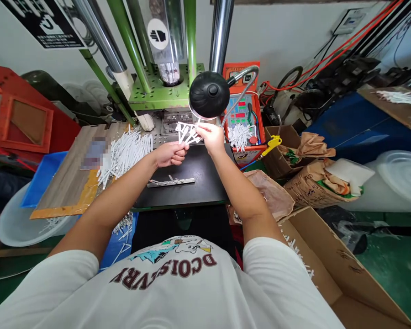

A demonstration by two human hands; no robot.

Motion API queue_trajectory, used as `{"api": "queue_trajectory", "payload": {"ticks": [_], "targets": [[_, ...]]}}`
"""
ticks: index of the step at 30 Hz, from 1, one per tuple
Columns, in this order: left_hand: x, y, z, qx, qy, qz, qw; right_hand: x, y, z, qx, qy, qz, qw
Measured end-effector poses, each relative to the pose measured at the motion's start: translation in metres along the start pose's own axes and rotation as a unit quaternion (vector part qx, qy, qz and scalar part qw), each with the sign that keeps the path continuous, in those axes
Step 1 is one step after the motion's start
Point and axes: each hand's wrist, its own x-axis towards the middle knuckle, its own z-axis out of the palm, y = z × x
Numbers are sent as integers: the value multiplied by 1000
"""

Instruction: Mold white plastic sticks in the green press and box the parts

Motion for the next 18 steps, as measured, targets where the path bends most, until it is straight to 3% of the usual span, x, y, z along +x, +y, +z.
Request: {"api": "queue_trajectory", "payload": {"ticks": [5,8,9,11,14,16,18], "targets": [[1,-5,3,104,-41,-38,993,11,-2,-91,41,205,7,978],[18,-10,2,248,-2,25,969,-22,5,-151,21,295,35,955],[26,-11,2,331,19,60,942,-42,11,-166,2,322,52,945],[43,-12,6,511,52,121,850,-88,25,-190,-79,369,107,920],[58,-13,11,697,67,117,704,-156,43,-214,-224,364,214,878],[56,-14,8,745,77,85,657,-186,44,-226,-273,330,242,870],[44,-13,-4,749,85,72,653,-196,35,-235,-308,302,223,874]]}}
